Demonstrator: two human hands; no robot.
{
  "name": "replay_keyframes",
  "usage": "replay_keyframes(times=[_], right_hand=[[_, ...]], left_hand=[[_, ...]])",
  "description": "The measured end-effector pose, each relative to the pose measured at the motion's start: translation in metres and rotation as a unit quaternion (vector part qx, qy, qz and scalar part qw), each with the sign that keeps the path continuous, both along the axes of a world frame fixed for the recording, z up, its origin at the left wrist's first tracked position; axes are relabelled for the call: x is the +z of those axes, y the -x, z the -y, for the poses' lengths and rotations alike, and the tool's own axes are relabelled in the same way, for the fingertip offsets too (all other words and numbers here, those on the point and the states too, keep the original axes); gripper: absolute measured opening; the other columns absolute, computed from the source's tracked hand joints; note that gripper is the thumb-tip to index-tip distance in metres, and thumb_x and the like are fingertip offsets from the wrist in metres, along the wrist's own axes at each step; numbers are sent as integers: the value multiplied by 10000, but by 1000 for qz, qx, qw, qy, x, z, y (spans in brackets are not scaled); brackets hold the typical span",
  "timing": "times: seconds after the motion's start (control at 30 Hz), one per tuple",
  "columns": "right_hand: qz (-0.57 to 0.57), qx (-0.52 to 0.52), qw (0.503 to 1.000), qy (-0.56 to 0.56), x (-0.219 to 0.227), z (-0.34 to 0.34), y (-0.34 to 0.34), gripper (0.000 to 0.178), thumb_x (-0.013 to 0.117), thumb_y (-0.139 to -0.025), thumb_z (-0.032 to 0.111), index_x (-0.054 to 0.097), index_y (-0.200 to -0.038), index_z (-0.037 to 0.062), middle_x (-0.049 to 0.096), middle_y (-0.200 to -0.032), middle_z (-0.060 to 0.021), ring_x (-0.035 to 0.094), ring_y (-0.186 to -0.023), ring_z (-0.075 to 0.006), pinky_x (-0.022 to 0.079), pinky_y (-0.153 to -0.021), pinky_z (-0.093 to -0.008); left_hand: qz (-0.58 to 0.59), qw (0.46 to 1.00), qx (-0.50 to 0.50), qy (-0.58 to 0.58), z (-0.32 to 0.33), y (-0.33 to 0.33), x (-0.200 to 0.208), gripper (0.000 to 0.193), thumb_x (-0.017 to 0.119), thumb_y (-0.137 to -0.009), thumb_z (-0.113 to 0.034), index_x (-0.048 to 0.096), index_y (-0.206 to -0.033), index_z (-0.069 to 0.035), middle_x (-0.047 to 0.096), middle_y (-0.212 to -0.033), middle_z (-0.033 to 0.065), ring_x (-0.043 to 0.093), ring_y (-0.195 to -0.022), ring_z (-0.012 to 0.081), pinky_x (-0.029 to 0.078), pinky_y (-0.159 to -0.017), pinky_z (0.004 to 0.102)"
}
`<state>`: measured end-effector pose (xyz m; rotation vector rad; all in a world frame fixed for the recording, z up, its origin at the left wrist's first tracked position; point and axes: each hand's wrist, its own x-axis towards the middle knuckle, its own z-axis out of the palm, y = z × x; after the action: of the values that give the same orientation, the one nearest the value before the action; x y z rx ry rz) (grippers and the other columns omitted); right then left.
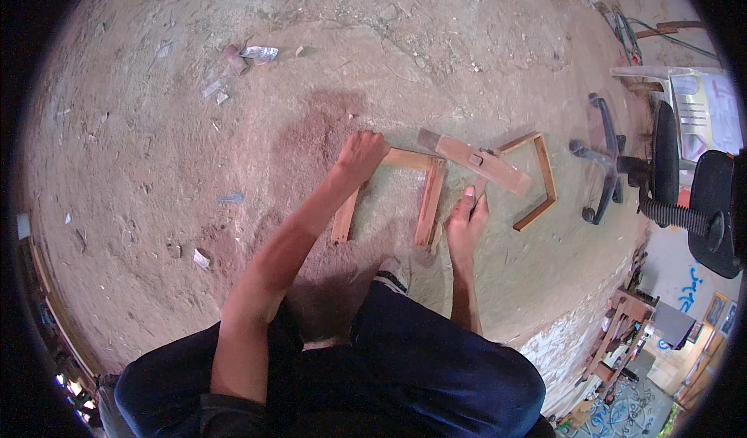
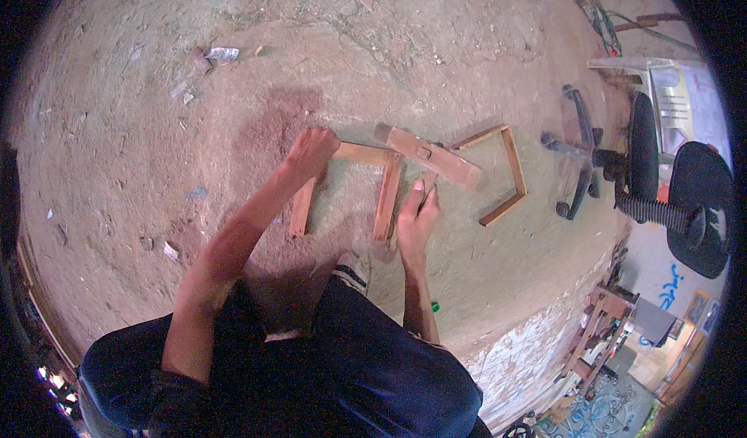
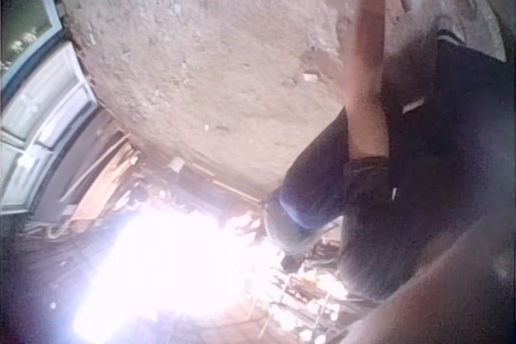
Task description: The person joins small wooden pieces together to form a U-shaped frame and then strikes one joint with a wooden block to secure it.
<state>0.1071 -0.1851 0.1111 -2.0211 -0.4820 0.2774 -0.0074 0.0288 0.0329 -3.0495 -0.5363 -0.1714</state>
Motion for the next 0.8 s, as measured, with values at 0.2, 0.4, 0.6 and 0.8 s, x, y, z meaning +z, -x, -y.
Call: replay_keyframes(times=[0.2,0.4,0.6,0.8], right_hand=[[2,23,1000,-15,2,-5,3,263,472,-1077,266,456,-876,97,391,-617,65,368,-475,-29,306,-396,-238],[2,24,1000,-12,3,-7,3,263,471,-1075,257,460,-866,98,400,-617,61,370,-480,-29,305,-401,-233],[47,57,996,44,26,-14,17,270,485,-1054,242,543,-959,-4,533,-704,-76,506,-581,-179,403,-534,-345],[21,123,990,73,35,-30,40,320,514,-1036,254,569,-1061,-60,639,-762,-213,645,-647,-326,481,-609,-438]], left_hand=[[-44,998,-47,24,-13,-8,-7,132,637,-842,-144,670,-958,-199,599,-1007,-6,595,-1030,173,487,-854,353],[-64,996,-68,8,-19,-10,-11,124,642,-831,-172,680,-947,-192,597,-980,-4,585,-1049,171,477,-869,355],[-42,990,35,128,-24,-3,13,462,863,-684,-282,693,-1071,-96,641,-1072,100,626,-1061,293,522,-887,426],[268,868,243,340,-24,49,36,578,738,-850,-263,562,-1360,-54,601,-1220,202,623,-1080,396,529,-890,469]])
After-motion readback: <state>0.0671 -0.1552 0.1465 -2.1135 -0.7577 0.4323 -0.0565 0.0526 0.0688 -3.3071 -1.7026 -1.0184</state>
